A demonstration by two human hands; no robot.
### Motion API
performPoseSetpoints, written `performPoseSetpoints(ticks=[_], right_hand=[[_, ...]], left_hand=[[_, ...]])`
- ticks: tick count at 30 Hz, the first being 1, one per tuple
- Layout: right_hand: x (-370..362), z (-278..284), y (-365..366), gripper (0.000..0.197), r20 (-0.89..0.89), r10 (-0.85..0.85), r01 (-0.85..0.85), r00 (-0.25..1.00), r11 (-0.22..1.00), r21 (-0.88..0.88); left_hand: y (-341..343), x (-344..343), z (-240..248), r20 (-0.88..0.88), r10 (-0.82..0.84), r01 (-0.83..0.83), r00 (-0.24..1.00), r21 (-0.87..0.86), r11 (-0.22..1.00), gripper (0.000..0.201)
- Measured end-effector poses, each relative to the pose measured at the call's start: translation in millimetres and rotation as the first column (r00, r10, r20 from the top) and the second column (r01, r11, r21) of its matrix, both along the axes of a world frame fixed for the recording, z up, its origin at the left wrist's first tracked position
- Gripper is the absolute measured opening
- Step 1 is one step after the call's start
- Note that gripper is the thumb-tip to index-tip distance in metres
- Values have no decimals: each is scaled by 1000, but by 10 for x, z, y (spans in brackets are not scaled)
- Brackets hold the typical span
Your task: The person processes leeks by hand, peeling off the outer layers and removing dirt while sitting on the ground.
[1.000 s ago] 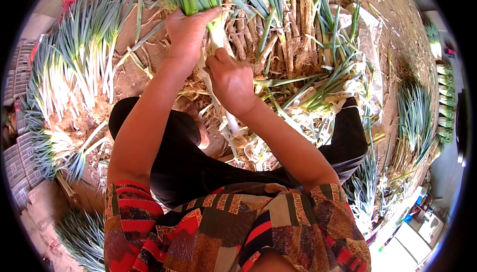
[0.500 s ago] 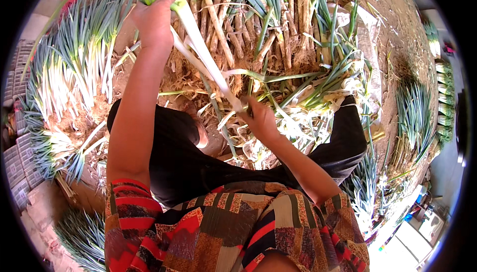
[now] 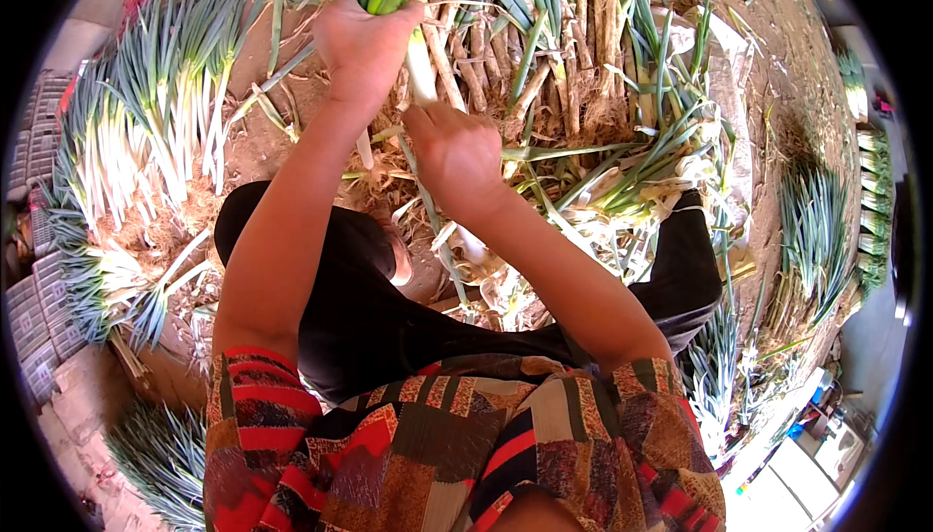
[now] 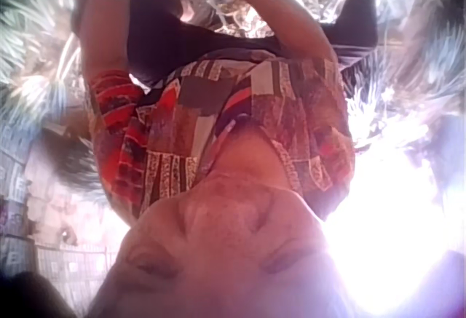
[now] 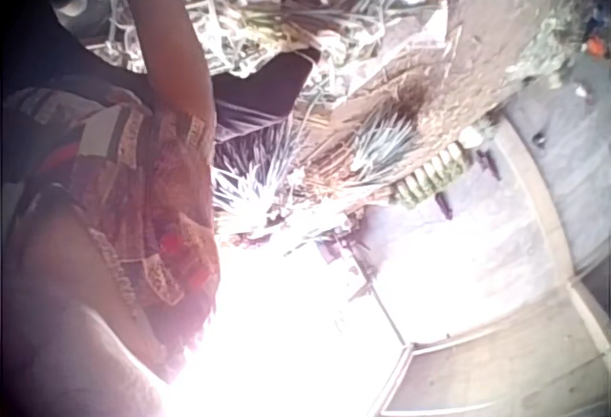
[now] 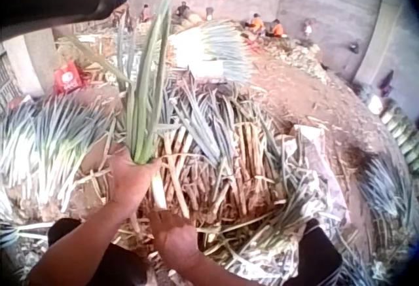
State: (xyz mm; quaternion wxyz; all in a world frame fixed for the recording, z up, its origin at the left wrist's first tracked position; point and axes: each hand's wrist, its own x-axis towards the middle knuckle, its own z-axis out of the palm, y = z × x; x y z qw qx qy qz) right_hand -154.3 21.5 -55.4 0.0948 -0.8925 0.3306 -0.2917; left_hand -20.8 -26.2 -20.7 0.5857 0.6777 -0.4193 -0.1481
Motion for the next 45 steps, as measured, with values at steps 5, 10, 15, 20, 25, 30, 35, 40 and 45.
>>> performPoseSetpoints(ticks=[5, 10, 15, 20, 25, 30, 35, 40, 45], right_hand=[[-318, -236, 332, 6, -74, 116, -102, 990, 980, 171], [-1109, -1127, 1069, 17, -494, 358, 109, 793, 713, 692], [-1360, -1097, 885, 19, -356, 445, 86, 822, 521, 849], [-1182, -433, 333, 30, 29, -263, 54, 964, 305, 951], [-960, -293, 30, 46, 114, -299, 59, 947, 514, 856], [-838, -166, -183, 57, 162, -141, 4, 977, 767, 642], [-657, -153, -292, 46, 381, -30, -307, 924, 536, 787], [-609, -149, -166, 16, 284, -32, -216, 958, 568, 794], [-562, -166, -50, 11, 398, -291, -220, 870, 493, 842]], left_hand=[[50, -38, -2, -98, 36, -29, 995, 72, 997, 10], [-104, 292, 201, -177, 80, -110, 981, -165, 980, 22], [-86, 484, 144, -235, 140, -171, 962, -114, 979, 30], [-91, 593, 253, -386, 265, -305, 884, -43, 951, 31], [-100, 647, 278, -553, 181, -299, 813, -131, 945, 37], [-68, 577, 416, -662, 200, -365, 723, -120, 923, 41], [-84, 753, 285, -702, 70, -264, 708, -171, 949, 38], [-117, 910, 158, -775, -43, -204, 630, -219, 954, 35], [-132, 861, 67, -857, 6, -141, 516, -78, 987, 32]])
